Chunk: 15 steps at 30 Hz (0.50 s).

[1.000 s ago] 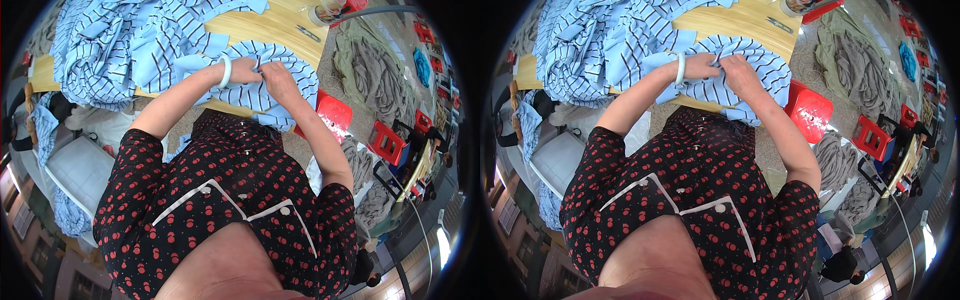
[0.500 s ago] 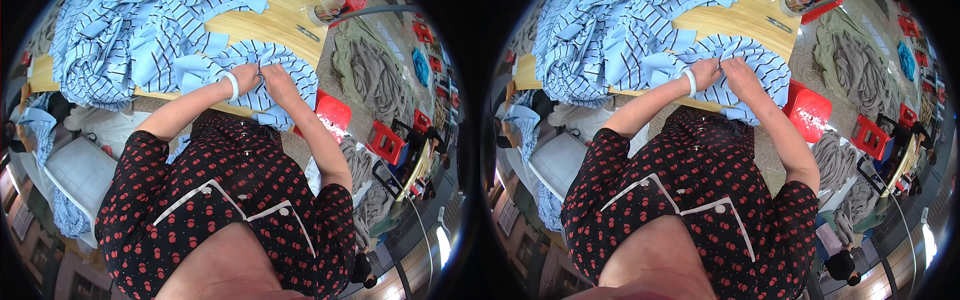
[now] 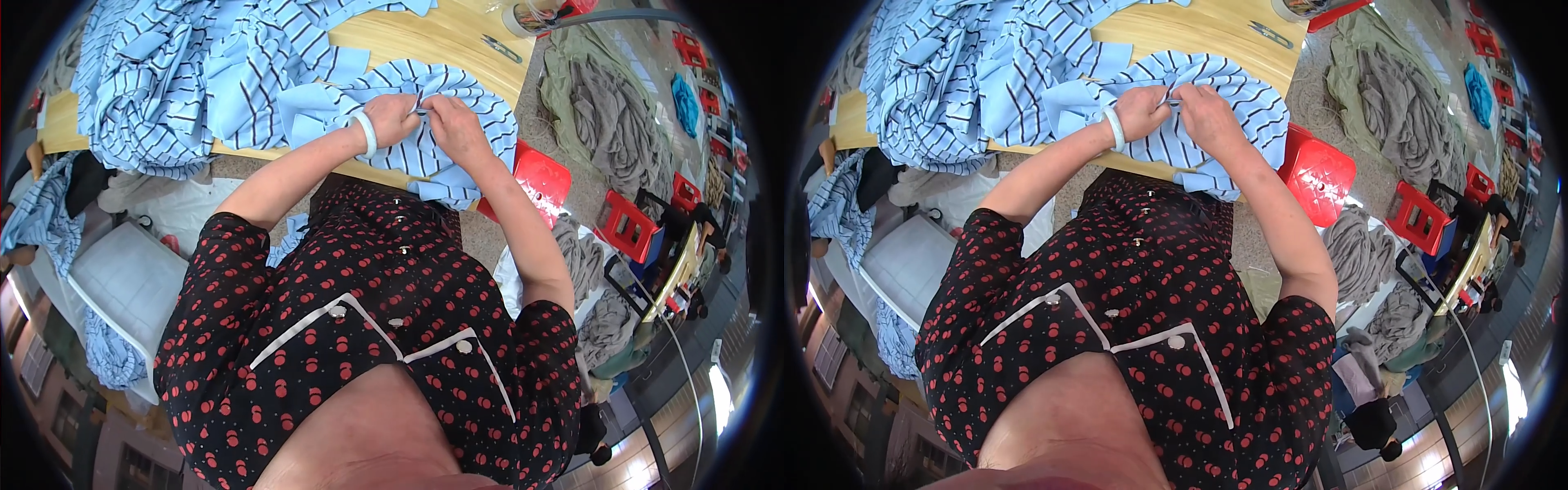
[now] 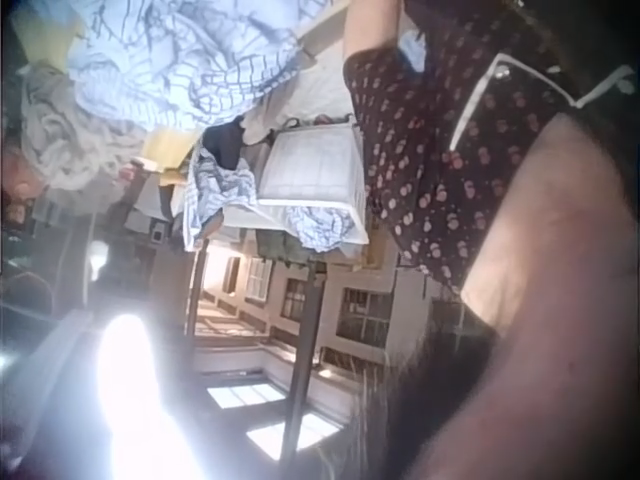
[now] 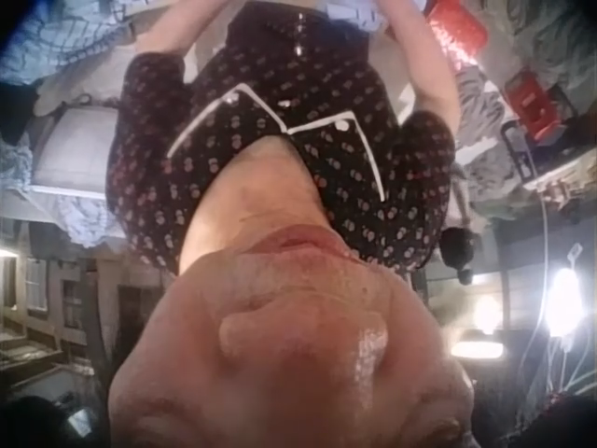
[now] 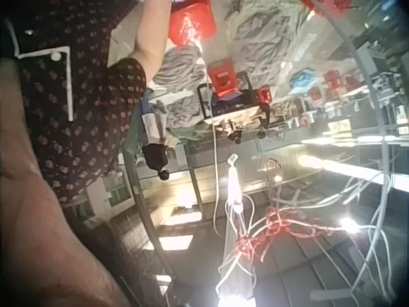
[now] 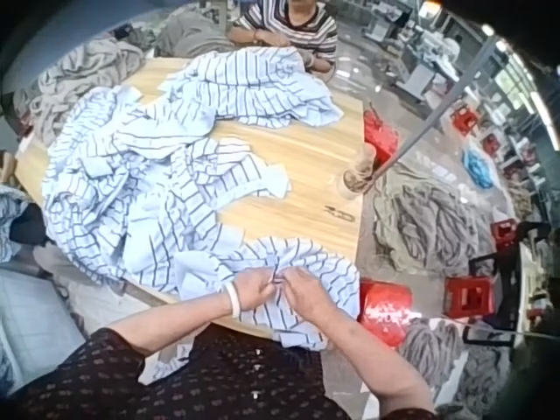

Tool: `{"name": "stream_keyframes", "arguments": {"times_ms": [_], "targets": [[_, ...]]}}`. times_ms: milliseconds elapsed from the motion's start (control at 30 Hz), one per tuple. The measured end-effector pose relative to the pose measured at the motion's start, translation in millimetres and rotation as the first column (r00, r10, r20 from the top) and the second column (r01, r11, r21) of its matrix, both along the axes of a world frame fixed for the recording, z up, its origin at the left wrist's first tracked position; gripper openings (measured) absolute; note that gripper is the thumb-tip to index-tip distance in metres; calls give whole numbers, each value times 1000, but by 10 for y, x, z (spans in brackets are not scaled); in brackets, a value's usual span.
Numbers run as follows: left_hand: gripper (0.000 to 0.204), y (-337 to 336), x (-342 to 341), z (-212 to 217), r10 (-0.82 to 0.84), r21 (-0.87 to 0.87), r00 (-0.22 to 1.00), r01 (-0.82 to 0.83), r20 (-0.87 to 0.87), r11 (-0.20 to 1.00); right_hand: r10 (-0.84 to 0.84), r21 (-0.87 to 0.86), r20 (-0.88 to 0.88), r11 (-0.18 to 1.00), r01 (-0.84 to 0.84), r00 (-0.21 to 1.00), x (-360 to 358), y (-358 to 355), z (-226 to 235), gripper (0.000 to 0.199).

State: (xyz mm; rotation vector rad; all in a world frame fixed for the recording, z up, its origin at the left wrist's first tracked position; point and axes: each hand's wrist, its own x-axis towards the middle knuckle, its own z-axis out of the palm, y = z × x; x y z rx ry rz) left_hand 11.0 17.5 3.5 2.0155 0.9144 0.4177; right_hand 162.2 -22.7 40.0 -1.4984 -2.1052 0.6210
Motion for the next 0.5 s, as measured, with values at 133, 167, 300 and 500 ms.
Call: {"name": "stream_keyframes", "arguments": {"times_ms": [133, 167, 300, 500], "targets": [[16, 18, -36, 4, -11, -12, 999, 10, -40, 1000, -24, -65, -71, 998, 19, 997, 35, 41, -27, 11], [16, 20, -45, 16, 1, -8, 999, -1, -40, 1000, -13, -70, -71, 998, 8, 997, 42, 36, -19, 11], [15, -19, -57, 66, 3, -10, 999, -4, -33, 1000, 10, -79, -118, 997, -20, 993, 61, 34, -4, 11], [14, -198, 39, 212, 30, 1, 992, -30, -119, 1000, 85, -75, -173, 992, -100, 981, 211, -7, -29, 12]]}}
